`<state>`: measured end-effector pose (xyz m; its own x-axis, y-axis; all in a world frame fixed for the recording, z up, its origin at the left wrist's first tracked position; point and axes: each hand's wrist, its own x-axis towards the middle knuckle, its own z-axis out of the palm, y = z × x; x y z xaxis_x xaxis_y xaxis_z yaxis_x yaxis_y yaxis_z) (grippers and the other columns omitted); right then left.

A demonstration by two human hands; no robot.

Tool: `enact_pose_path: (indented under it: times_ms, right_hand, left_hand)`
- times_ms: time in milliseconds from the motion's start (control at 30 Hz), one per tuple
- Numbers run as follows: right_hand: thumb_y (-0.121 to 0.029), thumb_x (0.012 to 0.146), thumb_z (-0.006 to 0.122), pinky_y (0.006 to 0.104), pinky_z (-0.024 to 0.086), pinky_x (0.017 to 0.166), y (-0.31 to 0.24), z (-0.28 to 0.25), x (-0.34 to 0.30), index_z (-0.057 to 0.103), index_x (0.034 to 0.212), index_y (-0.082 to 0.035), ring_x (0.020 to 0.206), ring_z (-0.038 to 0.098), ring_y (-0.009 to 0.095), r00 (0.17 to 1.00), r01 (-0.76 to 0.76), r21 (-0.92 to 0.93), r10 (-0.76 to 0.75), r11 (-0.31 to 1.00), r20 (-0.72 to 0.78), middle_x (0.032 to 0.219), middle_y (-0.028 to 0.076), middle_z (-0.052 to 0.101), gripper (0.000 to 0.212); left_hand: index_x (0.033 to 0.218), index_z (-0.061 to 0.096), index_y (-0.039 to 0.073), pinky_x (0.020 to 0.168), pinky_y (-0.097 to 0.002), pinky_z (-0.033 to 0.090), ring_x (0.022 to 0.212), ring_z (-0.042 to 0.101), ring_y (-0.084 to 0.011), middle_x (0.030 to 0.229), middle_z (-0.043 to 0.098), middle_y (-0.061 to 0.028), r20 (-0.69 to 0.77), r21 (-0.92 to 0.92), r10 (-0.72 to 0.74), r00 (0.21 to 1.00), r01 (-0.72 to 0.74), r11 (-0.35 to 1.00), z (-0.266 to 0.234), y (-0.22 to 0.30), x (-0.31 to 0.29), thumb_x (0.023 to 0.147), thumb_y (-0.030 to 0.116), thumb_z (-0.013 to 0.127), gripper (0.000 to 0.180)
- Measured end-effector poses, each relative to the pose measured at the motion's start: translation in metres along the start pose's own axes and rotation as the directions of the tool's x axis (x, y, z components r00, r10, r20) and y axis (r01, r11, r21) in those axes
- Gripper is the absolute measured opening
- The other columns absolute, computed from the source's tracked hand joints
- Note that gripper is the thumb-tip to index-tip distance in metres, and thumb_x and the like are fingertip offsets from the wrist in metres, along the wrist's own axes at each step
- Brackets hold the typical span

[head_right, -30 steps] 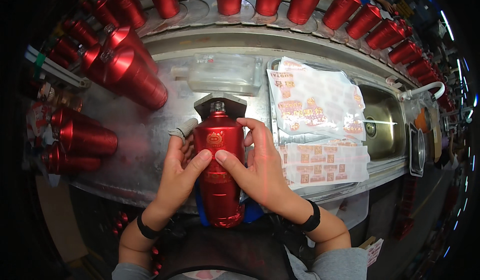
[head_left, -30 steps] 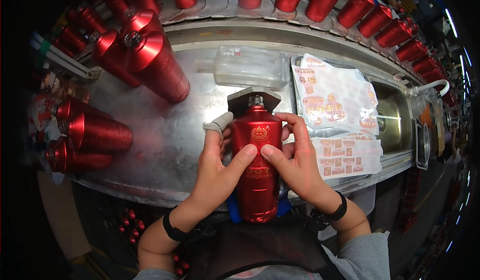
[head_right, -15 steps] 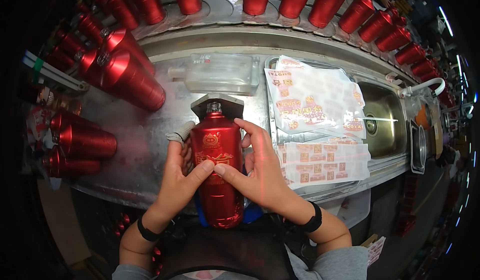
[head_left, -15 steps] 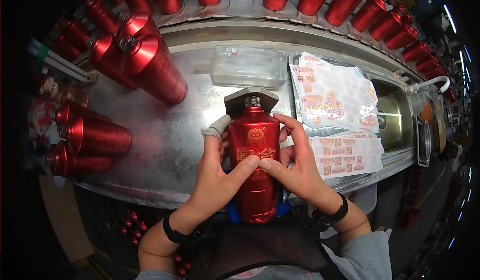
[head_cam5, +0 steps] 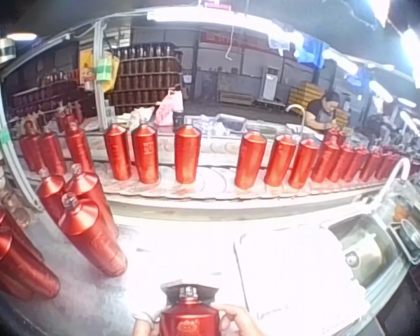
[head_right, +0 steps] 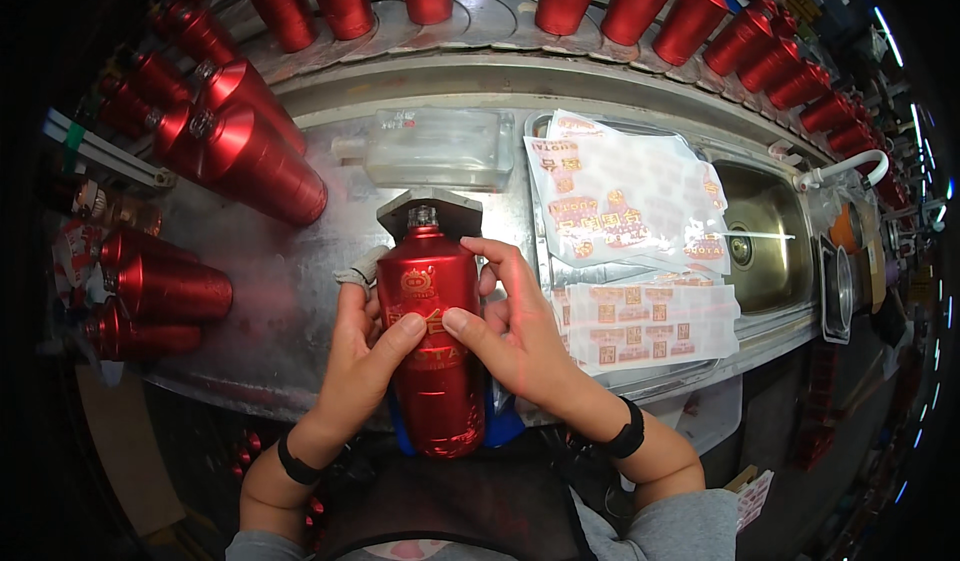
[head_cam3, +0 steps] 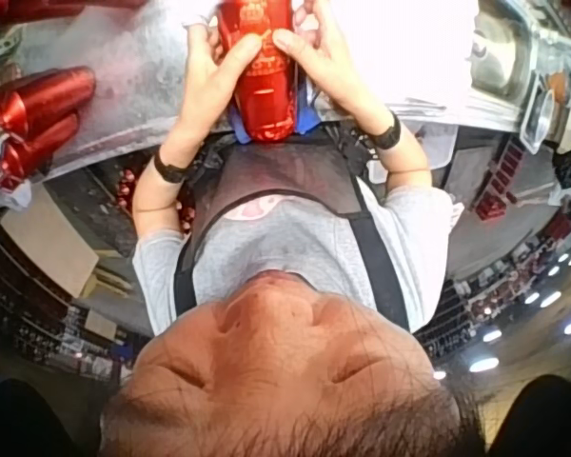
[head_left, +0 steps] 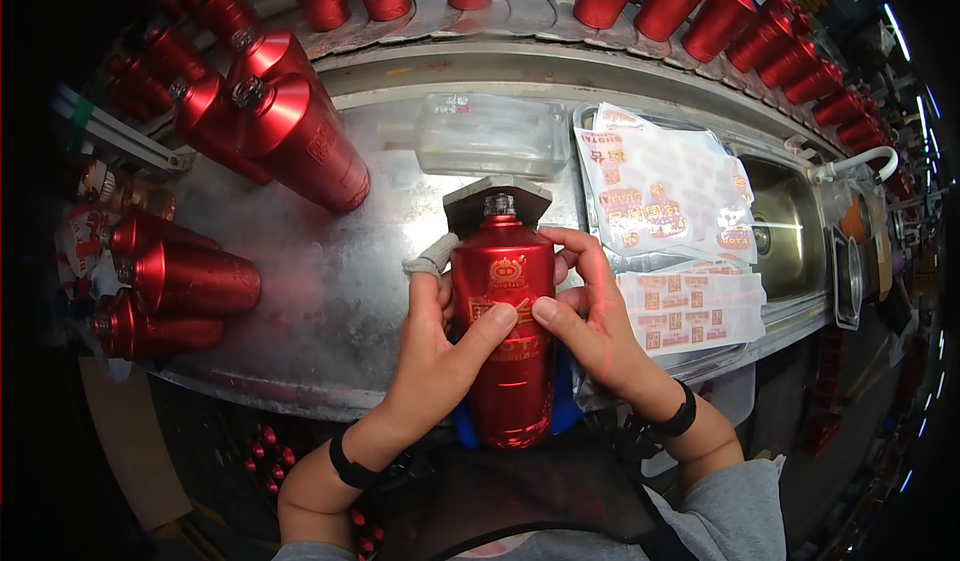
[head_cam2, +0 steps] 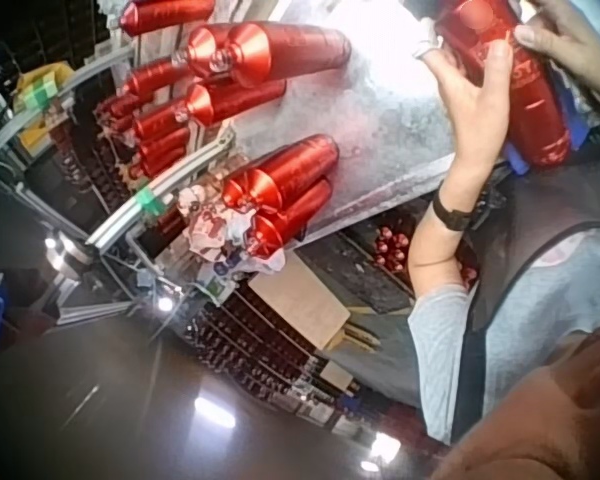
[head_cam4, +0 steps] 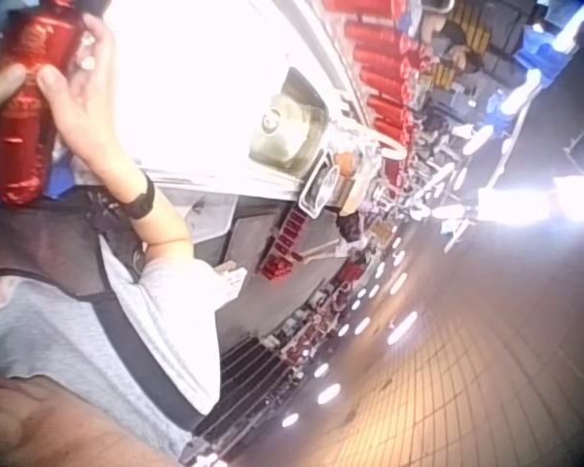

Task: Manually applying labels to red metal bottles on an assembly line.

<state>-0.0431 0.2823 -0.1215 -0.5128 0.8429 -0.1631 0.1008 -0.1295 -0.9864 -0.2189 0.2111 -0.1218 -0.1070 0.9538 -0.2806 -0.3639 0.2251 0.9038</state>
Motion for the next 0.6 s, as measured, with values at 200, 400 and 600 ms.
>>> enact_pose_path:
  times_ms: [200,400,600]
  right_hand:
    - [-0.019,0.09,0.072,0.0154,0.037,0.056,-0.006,0.005,0.004,0.041,0.14,-0.008,0.061,0.041,0.0,0.995,-0.091,0.183,0.096,0.979,-0.024,0.102,0.001,0.04,0.06]
    - [-0.018,0.087,0.074,0.0157,0.035,0.053,-0.003,0.004,0.001,0.04,0.14,-0.009,0.059,0.04,-0.001,0.997,-0.07,0.043,0.072,0.997,-0.037,0.102,0.0,0.04,0.063]
    - [-0.019,0.084,0.078,0.016,0.035,0.054,-0.005,0.006,0.002,0.04,0.14,-0.009,0.061,0.041,-0.001,0.992,-0.117,0.141,0.123,0.983,-0.035,0.102,0.001,0.04,0.068]
  left_hand:
    - [0.149,0.023,0.0,0.108,-0.0363,0.04,0.128,0.05,-0.023,0.141,0.046,-0.0196,0.023,-0.153,-0.026,0.999,0.029,0.988,-0.005,0.004,0.001,0.098,0.016,0.061,0.065]
    - [0.151,0.021,0.0,0.107,-0.0357,0.041,0.128,0.049,-0.0221,0.142,0.046,-0.0199,0.001,-0.111,-0.033,0.999,0.033,0.993,-0.002,0.0,0.003,0.1,0.017,0.058,0.065]
    - [0.15,0.022,-0.001,0.106,-0.0353,0.042,0.128,0.05,-0.0224,0.141,0.045,-0.0201,-0.01,-0.216,-0.033,0.999,0.03,0.976,-0.008,-0.004,0.0,0.099,0.019,0.06,0.066]
